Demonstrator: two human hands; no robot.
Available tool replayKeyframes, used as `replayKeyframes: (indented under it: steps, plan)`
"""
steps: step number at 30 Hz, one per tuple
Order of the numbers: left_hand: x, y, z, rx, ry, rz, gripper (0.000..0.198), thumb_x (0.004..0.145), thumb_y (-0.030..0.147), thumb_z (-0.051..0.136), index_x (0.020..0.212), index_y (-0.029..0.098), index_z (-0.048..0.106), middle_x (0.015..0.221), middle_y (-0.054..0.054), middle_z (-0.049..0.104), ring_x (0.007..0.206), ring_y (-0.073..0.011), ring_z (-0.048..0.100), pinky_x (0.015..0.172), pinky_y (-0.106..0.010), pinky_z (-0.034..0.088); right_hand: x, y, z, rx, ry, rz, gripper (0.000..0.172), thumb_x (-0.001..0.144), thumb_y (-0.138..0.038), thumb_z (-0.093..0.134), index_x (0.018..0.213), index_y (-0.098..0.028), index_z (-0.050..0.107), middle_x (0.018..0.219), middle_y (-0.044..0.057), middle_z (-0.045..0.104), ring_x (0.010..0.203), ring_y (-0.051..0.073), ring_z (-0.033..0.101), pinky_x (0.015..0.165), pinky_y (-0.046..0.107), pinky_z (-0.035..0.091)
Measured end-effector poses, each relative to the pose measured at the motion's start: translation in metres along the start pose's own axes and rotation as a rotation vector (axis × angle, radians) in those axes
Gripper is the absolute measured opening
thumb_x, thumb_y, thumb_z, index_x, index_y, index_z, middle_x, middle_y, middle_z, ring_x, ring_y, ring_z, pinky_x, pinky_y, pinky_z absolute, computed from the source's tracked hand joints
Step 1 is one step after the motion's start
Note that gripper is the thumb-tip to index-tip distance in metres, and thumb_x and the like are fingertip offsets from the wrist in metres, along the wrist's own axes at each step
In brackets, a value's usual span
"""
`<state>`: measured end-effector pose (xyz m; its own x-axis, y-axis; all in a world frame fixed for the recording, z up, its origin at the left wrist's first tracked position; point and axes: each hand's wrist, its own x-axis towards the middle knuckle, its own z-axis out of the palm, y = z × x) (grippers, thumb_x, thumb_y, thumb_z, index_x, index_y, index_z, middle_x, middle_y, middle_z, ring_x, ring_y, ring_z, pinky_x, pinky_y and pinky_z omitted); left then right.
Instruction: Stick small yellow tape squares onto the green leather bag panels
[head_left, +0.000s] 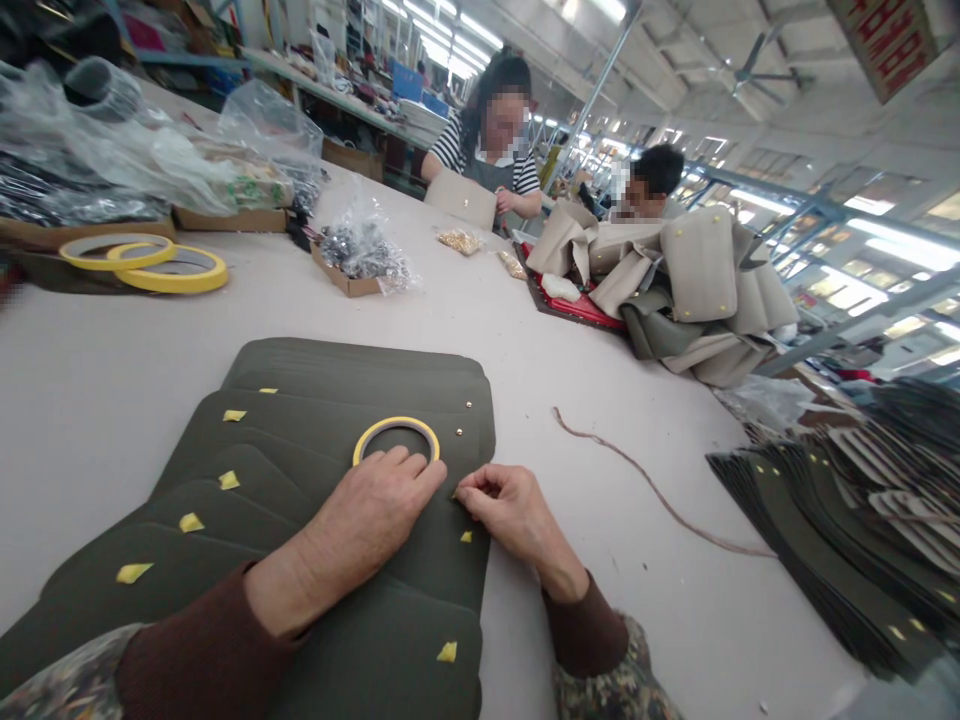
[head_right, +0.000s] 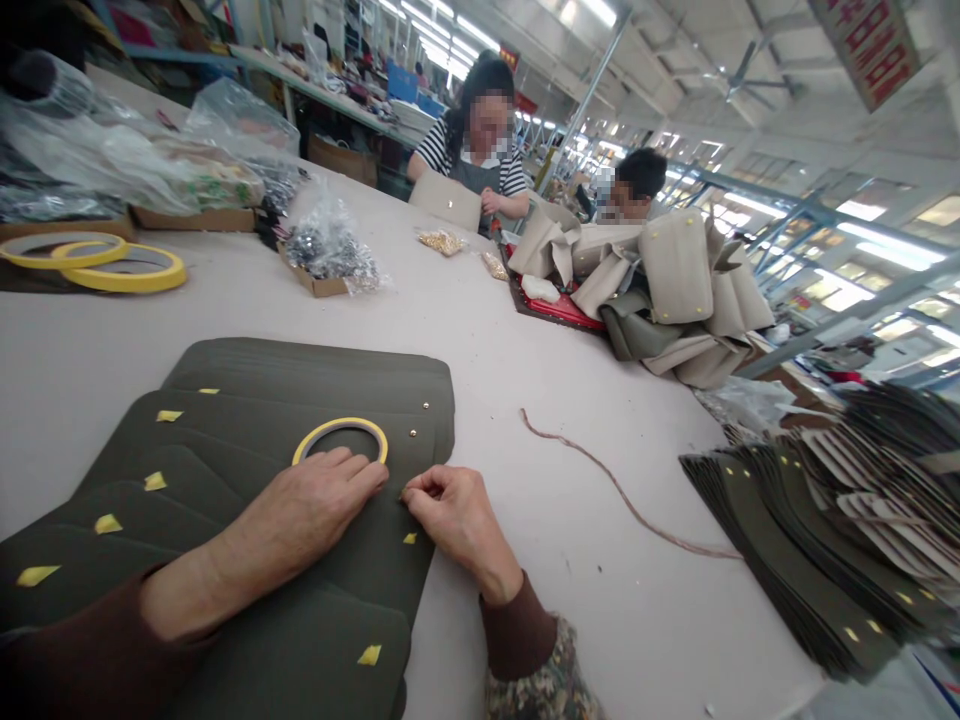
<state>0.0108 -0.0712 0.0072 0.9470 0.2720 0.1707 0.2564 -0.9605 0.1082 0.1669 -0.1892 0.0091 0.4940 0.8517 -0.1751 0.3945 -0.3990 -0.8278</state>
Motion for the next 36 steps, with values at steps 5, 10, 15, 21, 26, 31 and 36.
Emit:
replayKeyframes:
  steps: [5, 10, 15, 21, 26, 31, 36]
  plan:
    - [0.002, -0.001, -0.001, -0.018, -0.008, 0.008, 0.013, 0.093, 0.014, 0.047, 0.089, 0.021, 0.057, 0.083, -0.003, 0.060, 0.077, -0.0232, 0.053, 0.069, -0.037, 0.041, 0.000, -0.004, 0.002, -0.138, 0.016, -0.068, 0.015, 0.075, -0.013, 0.060, 0.071, -0.016, 0.073, 0.062, 0.000, 0.070, 0.056, 0.011, 0.060, 0.053, 0.020, 0.041]
    - [0.001, -0.003, -0.001, -0.035, 0.013, 0.033, 0.012, 0.093, 0.014, 0.048, 0.089, 0.020, 0.057, 0.083, -0.003, 0.061, 0.077, -0.0219, 0.053, 0.069, -0.035, 0.040, -0.001, -0.001, 0.002, -0.243, 0.042, -0.143, 0.009, 0.079, -0.015, 0.063, 0.084, -0.017, 0.070, 0.062, -0.001, 0.068, 0.056, 0.013, 0.061, 0.057, 0.022, 0.043]
    - [0.002, -0.004, -0.001, -0.051, 0.019, 0.028, 0.014, 0.095, 0.017, 0.046, 0.088, 0.021, 0.057, 0.082, -0.003, 0.062, 0.077, -0.0215, 0.053, 0.069, -0.035, 0.039, -0.007, 0.005, -0.007, -0.044, 0.040, 0.024, 0.014, 0.086, -0.028, 0.060, 0.094, -0.017, 0.065, 0.054, -0.004, 0.061, 0.045, 0.012, 0.055, 0.047, 0.021, 0.041]
    - [0.006, -0.007, -0.001, -0.113, 0.047, 0.030, 0.017, 0.097, 0.019, 0.041, 0.089, 0.021, 0.056, 0.085, -0.003, 0.062, 0.078, -0.0209, 0.053, 0.070, -0.035, 0.040, -0.015, 0.000, 0.000, -0.294, 0.107, -0.173, 0.013, 0.084, -0.018, 0.064, 0.074, -0.019, 0.073, 0.071, 0.002, 0.072, 0.065, 0.014, 0.064, 0.063, 0.023, 0.044]
    - [0.005, -0.011, -0.001, -0.169, 0.076, 0.073, 0.017, 0.096, 0.017, 0.042, 0.087, 0.020, 0.056, 0.083, -0.002, 0.063, 0.077, -0.0186, 0.054, 0.068, -0.031, 0.042, -0.010, -0.002, 0.014, -0.458, 0.176, -0.228, 0.012, 0.084, -0.018, 0.064, 0.076, -0.019, 0.072, 0.072, 0.002, 0.070, 0.065, 0.014, 0.063, 0.064, 0.023, 0.042]
    - [0.002, -0.019, -0.003, -0.237, 0.172, 0.074, 0.022, 0.096, 0.016, 0.040, 0.101, 0.020, 0.060, 0.091, -0.003, 0.070, 0.083, -0.0154, 0.064, 0.074, -0.026, 0.051, -0.005, -0.005, 0.010, -0.477, 0.087, -0.228, 0.011, 0.082, -0.019, 0.064, 0.074, -0.019, 0.072, 0.069, 0.002, 0.069, 0.062, 0.013, 0.061, 0.061, 0.022, 0.041]
    - [0.002, -0.026, -0.012, -0.323, 0.329, 0.076, 0.028, 0.099, 0.024, 0.039, 0.118, 0.021, 0.058, 0.108, -0.004, 0.074, 0.094, -0.0143, 0.071, 0.082, -0.023, 0.056, -0.007, -0.006, -0.005, -0.300, -0.102, -0.226, 0.018, 0.083, -0.023, 0.064, 0.068, -0.020, 0.073, 0.058, -0.001, 0.067, 0.053, 0.012, 0.057, 0.052, 0.021, 0.037]
